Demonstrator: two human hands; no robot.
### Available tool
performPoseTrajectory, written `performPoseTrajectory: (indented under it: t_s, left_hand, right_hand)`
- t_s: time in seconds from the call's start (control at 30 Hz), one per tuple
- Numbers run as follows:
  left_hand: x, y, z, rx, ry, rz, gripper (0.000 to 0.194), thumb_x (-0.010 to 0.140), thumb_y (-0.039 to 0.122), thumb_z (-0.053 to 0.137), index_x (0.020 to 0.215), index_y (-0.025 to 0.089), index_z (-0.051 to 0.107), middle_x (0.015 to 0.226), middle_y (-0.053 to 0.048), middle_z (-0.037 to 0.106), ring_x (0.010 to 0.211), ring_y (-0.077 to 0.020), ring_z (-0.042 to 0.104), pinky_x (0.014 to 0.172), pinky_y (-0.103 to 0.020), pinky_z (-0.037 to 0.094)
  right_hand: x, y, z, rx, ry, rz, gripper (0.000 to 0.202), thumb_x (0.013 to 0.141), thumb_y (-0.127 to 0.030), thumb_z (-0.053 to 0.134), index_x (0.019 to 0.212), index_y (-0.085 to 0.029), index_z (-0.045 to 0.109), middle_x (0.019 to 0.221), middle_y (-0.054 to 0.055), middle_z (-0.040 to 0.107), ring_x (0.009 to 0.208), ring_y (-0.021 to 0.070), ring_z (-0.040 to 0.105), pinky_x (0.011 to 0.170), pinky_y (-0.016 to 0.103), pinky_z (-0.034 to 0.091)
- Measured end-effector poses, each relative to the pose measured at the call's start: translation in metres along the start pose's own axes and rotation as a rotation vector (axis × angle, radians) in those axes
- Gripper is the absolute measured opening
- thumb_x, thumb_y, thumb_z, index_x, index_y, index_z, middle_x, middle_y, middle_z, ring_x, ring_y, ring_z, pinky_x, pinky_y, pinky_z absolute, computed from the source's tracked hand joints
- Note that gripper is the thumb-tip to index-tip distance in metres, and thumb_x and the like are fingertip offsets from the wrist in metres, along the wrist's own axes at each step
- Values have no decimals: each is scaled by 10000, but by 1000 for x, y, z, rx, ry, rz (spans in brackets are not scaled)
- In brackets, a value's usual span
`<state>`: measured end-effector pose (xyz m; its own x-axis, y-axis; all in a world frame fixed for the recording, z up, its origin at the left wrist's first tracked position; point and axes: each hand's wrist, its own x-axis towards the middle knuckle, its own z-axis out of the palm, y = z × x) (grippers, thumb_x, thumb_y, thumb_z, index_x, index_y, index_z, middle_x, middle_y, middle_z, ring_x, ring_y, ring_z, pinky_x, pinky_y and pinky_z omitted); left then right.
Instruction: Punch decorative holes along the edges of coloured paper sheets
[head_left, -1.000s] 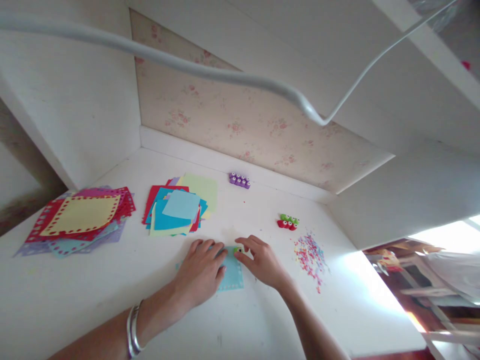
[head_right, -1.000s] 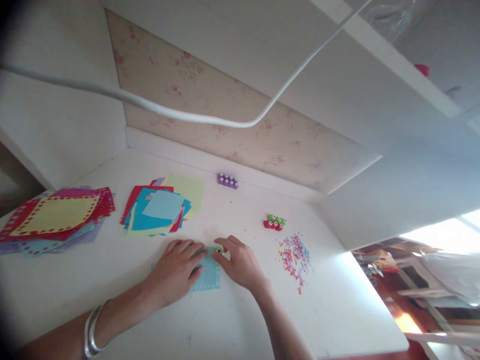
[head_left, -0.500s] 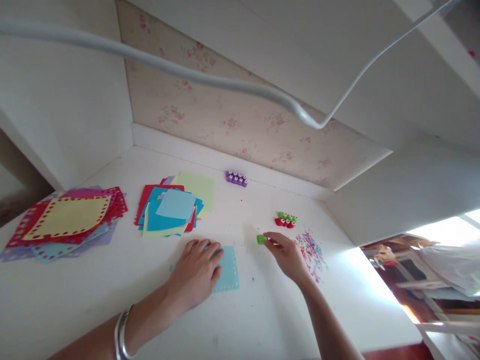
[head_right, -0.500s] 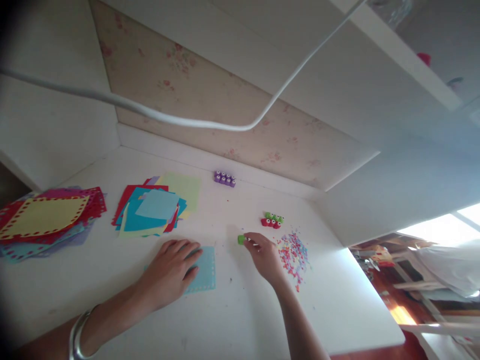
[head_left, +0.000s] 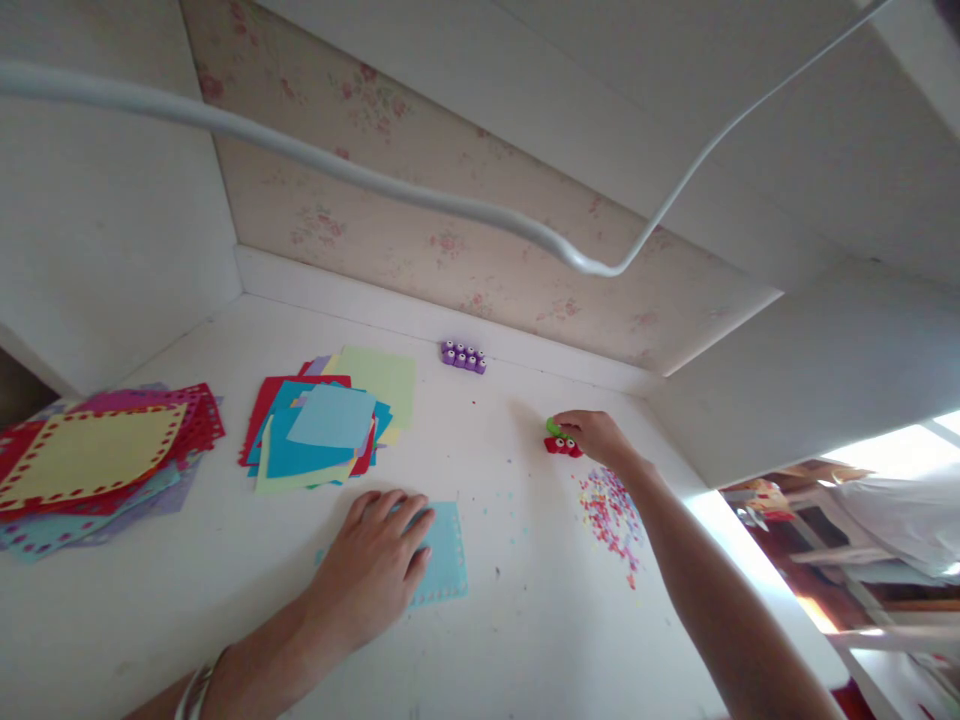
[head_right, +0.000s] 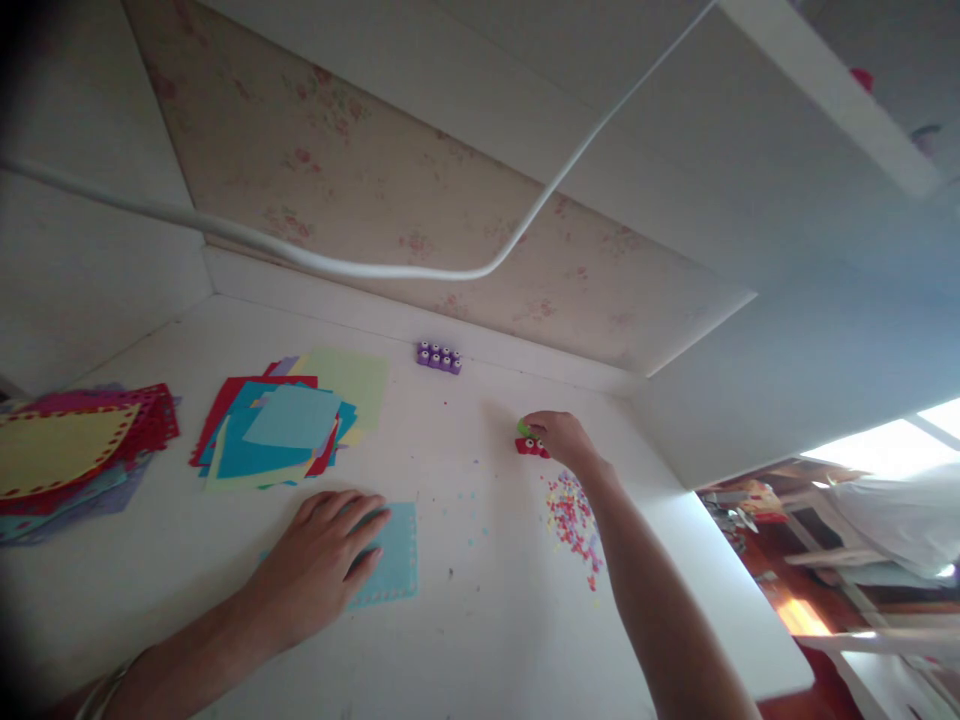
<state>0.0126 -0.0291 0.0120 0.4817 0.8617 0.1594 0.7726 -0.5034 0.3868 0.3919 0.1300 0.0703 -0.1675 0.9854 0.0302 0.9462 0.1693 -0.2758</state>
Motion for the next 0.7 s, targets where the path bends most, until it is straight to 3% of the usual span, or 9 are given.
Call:
performPoseTrajectory:
  t_s: [0.2, 0.37, 0.5, 0.7]
  left_hand:
    - [1, -3, 2, -7, -7, 2, 316, 940, 321, 507, 1233, 288, 619, 1314, -16, 617, 1203, -260, 504, 1047, -468, 288]
    - [0, -4, 4, -18, 29, -3, 322, 948, 346, 509, 1254, 289, 593, 1309, -24, 605, 1196, -256, 503, 1047, -461, 288]
    - [1, -6, 7, 7, 70, -38, 341, 971, 354, 475, 1273, 227, 573, 1269, -72, 609, 1162, -266, 507, 1011, -463, 317]
    - [5, -11, 8, 21, 52, -112, 374, 923, 361, 568, 1272, 225, 564, 1199, -86, 614, 1092, -283, 526, 941, -459, 369]
  right_hand:
    - [15, -2, -3, -102, -194, -62, 269, 715, -81, 596, 784, -256, 789, 819, 19, 780, 776, 201, 703, 781, 286, 515]
    - [32, -23, -4, -154, -147, -82, 361, 807, -85, 525, 1024, -247, 765, 1075, 49, 752, 936, 223, 696, 913, 334, 492]
    - [63, -58, 24, -134, -60, -112, 425, 912, -131, 419, 1265, -215, 641, 1291, 60, 653, 1159, 215, 615, 1040, 339, 424]
    - [119, -99, 72, -66, 3, -113, 540, 925, -131, 435, 1462, -83, 402, 1543, 154, 364, 1424, 236, 331, 1156, 343, 286]
